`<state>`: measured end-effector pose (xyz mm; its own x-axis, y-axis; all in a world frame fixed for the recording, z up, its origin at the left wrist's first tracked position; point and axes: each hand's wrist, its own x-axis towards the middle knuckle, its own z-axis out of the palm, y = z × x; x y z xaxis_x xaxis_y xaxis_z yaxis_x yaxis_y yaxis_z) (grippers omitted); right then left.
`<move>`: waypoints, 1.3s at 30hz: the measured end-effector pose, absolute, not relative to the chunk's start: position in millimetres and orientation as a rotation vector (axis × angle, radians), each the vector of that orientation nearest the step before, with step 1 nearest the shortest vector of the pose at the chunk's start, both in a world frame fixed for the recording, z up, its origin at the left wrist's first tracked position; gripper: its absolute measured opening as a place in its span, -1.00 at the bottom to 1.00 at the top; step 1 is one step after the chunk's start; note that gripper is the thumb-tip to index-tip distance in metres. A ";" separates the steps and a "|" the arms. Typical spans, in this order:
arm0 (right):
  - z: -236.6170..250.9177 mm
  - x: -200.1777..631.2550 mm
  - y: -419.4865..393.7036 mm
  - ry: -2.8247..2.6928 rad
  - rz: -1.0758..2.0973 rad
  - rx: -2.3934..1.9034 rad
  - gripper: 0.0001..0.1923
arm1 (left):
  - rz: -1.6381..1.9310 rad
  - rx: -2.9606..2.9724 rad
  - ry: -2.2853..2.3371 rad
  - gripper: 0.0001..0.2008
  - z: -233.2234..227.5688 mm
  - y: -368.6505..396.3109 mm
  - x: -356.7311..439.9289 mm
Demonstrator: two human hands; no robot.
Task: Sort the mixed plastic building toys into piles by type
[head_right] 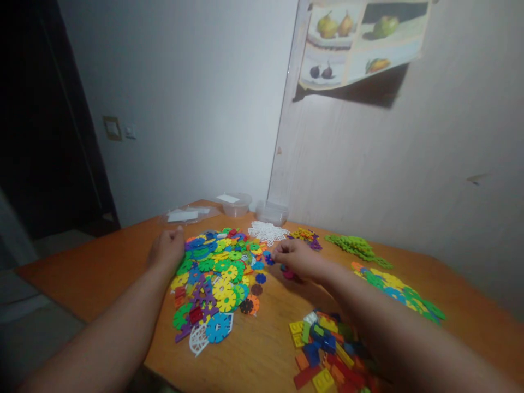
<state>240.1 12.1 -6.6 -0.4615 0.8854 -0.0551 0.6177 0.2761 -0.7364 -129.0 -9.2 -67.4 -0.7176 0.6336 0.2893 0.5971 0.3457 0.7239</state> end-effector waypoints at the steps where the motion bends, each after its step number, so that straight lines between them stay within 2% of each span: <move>1: -4.0 248.2 17.9 -2.109 0.971 -1.412 -0.72 | 1.341 1.160 2.540 -0.50 -67.4 -9.3 -129.0; 9: -17.4 298.7 40.7 -1.931 0.854 -1.676 -0.64 | 1.319 1.171 2.562 -0.48 -66.3 -10.0 -128.6; 16: -16.9 288.4 36.6 -2.038 0.702 -1.616 -0.71 | 1.308 1.166 2.556 -0.49 -65.6 -10.9 -127.8; 22: -20.6 234.1 7.2 -2.373 0.819 -1.426 -0.88 | 1.316 1.155 2.557 -0.49 -70.1 -7.5 -131.3; 30: -26.8 211.0 -2.3 -2.693 0.966 -1.184 -0.76 | 1.338 1.139 2.543 -0.49 -68.6 -8.3 -129.2; 39: -22.8 206.6 -7.1 -2.686 1.082 -1.280 -0.84 | 1.342 1.143 2.533 -0.49 -65.7 -10.9 -126.2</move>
<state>206.6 -7.1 -22.8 -0.6728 0.6775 -0.2972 0.6943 0.4395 -0.5699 -126.2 -10.9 -65.7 -0.7244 0.6317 0.2761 0.5832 0.3479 0.7341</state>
